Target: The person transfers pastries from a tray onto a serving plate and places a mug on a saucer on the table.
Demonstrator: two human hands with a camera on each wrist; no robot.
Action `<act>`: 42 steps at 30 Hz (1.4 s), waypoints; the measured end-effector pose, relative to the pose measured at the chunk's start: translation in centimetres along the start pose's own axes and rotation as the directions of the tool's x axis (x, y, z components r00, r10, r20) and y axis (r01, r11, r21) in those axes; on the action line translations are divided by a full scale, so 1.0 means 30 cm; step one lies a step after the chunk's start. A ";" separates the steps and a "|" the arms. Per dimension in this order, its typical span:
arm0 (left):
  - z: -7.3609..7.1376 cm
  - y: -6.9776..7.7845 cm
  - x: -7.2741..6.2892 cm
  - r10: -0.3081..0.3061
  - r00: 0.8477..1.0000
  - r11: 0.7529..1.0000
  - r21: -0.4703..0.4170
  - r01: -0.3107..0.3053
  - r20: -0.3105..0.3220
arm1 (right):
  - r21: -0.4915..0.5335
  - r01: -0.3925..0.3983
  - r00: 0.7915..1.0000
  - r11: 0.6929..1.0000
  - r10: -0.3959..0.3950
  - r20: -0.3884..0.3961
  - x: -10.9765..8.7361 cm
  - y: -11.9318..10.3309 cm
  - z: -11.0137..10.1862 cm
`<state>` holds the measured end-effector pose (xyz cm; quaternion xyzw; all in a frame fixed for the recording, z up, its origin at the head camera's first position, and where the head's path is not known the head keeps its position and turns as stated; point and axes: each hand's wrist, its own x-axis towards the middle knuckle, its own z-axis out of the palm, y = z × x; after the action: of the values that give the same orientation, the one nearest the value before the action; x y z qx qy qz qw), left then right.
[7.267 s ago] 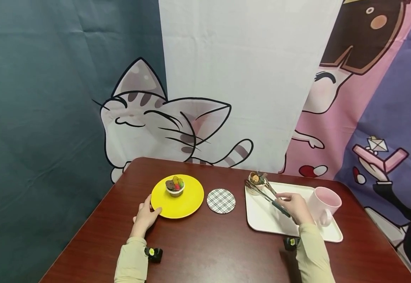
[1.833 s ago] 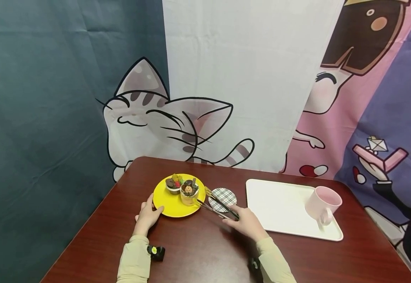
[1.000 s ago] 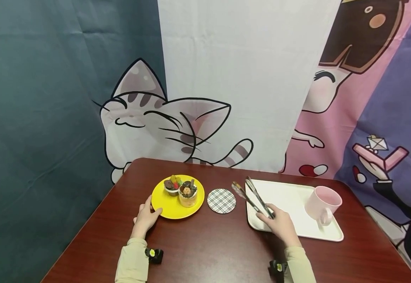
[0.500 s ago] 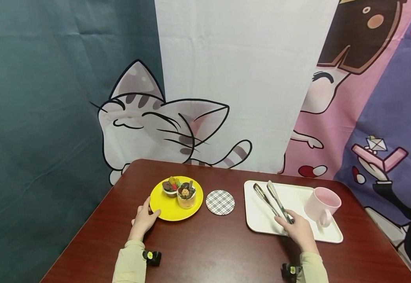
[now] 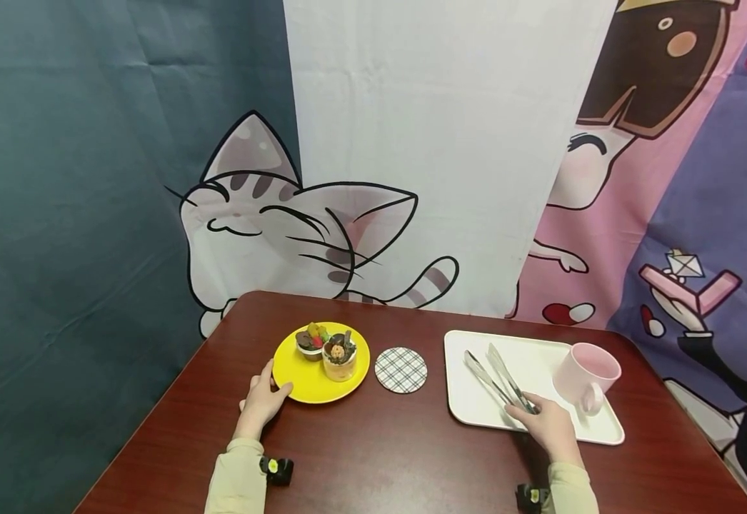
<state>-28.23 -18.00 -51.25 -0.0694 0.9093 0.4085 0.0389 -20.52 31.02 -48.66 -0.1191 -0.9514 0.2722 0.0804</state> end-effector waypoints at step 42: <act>0.010 -0.009 -0.003 0.008 1.000 1.000 0.006 -0.008 -0.009 | 0.178 -0.356 0.889 0.917 0.391 -0.239 -0.056 0.135 -0.132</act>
<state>-28.12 -17.93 -51.64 -0.0674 0.9110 0.4056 0.0334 -17.31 35.88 -47.67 -0.3306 -0.8710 0.3248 0.1629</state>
